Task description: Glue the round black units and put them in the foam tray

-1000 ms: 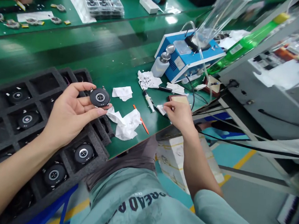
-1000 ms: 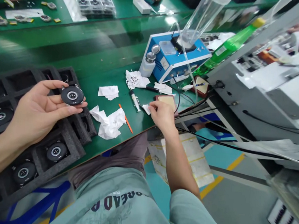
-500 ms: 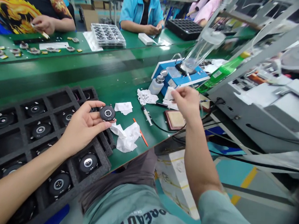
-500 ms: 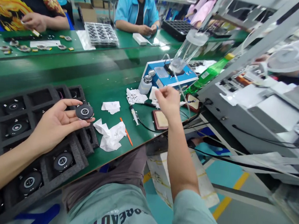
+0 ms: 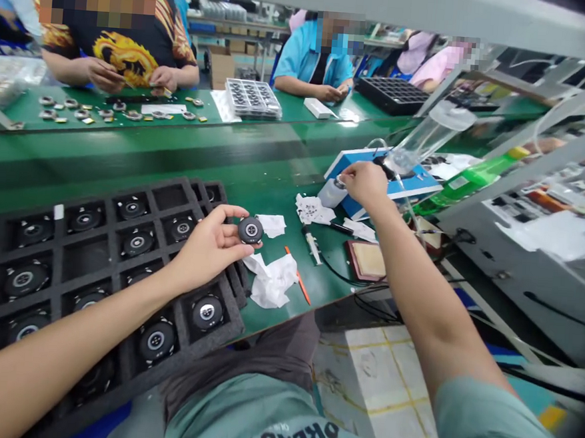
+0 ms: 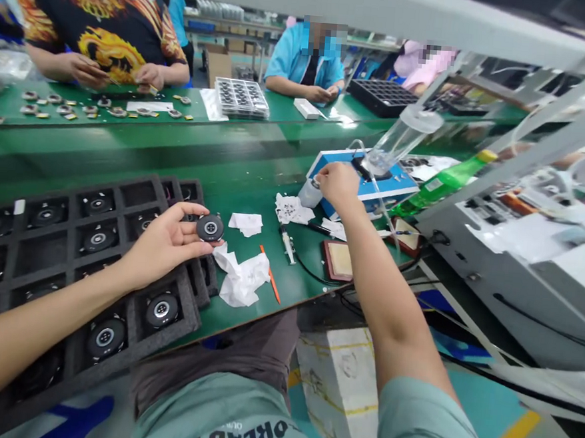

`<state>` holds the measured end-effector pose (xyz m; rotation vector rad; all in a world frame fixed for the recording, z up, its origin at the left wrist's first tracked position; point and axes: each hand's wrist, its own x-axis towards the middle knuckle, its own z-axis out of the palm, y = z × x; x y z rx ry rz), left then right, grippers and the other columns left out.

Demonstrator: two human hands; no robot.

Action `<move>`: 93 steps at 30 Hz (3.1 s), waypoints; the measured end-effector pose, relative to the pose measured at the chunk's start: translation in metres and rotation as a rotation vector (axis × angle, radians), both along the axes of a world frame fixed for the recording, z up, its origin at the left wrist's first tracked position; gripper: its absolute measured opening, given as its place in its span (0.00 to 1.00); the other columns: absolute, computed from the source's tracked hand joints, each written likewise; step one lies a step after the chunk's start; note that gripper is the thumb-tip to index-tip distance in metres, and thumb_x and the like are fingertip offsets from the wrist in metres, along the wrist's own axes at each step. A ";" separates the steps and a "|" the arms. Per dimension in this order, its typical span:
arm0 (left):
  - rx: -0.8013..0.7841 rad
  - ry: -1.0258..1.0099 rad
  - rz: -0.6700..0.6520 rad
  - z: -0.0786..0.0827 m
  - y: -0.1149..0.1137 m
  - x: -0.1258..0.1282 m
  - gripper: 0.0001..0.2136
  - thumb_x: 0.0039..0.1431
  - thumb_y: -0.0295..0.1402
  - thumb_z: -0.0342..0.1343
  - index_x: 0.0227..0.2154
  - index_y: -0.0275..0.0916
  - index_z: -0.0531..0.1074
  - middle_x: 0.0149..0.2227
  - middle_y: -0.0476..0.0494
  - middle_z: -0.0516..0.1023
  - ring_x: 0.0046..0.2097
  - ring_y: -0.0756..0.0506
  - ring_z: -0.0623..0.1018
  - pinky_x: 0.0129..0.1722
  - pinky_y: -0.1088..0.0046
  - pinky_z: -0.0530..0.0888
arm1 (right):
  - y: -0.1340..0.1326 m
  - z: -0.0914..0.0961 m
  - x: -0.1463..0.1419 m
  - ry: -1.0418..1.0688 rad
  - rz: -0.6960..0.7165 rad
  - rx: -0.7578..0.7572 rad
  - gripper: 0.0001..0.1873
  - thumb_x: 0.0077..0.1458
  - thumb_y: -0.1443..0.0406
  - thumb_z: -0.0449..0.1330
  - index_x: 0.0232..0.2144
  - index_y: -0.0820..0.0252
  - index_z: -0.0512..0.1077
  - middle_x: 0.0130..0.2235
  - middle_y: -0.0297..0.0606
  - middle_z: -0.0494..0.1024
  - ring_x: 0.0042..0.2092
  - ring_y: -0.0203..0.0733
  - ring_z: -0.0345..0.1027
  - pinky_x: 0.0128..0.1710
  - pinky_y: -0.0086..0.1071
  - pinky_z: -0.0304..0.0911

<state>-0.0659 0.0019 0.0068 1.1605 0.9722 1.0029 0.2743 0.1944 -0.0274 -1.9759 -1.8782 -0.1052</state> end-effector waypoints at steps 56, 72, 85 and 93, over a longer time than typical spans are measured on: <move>0.032 0.140 -0.267 -0.011 0.001 -0.005 0.20 0.50 0.22 0.64 0.45 0.38 0.65 0.28 0.50 0.78 0.32 0.46 0.82 0.34 0.70 0.73 | -0.169 0.022 -0.148 0.152 0.911 0.259 0.07 0.66 0.66 0.58 0.34 0.55 0.74 0.36 0.40 0.80 0.42 0.49 0.65 0.41 0.45 0.58; -0.031 0.110 -0.239 -0.008 0.004 -0.006 0.24 0.49 0.20 0.66 0.48 0.36 0.66 0.33 0.44 0.84 0.34 0.44 0.85 0.37 0.69 0.77 | -0.165 0.027 -0.127 0.195 0.768 0.353 0.08 0.66 0.64 0.59 0.32 0.53 0.74 0.34 0.39 0.78 0.40 0.49 0.64 0.41 0.46 0.61; 0.020 0.087 -0.280 -0.007 0.003 -0.006 0.19 0.49 0.21 0.67 0.43 0.37 0.68 0.31 0.49 0.82 0.33 0.48 0.84 0.33 0.73 0.77 | -0.160 0.017 -0.148 0.253 1.010 0.230 0.08 0.66 0.64 0.59 0.36 0.53 0.78 0.37 0.39 0.77 0.42 0.47 0.65 0.41 0.43 0.62; 0.033 0.113 -0.249 -0.007 0.002 -0.005 0.19 0.50 0.21 0.66 0.42 0.38 0.65 0.31 0.48 0.81 0.32 0.49 0.82 0.32 0.74 0.74 | -0.169 0.019 -0.153 0.235 0.893 0.250 0.07 0.66 0.65 0.58 0.35 0.55 0.74 0.37 0.40 0.78 0.41 0.48 0.66 0.41 0.44 0.62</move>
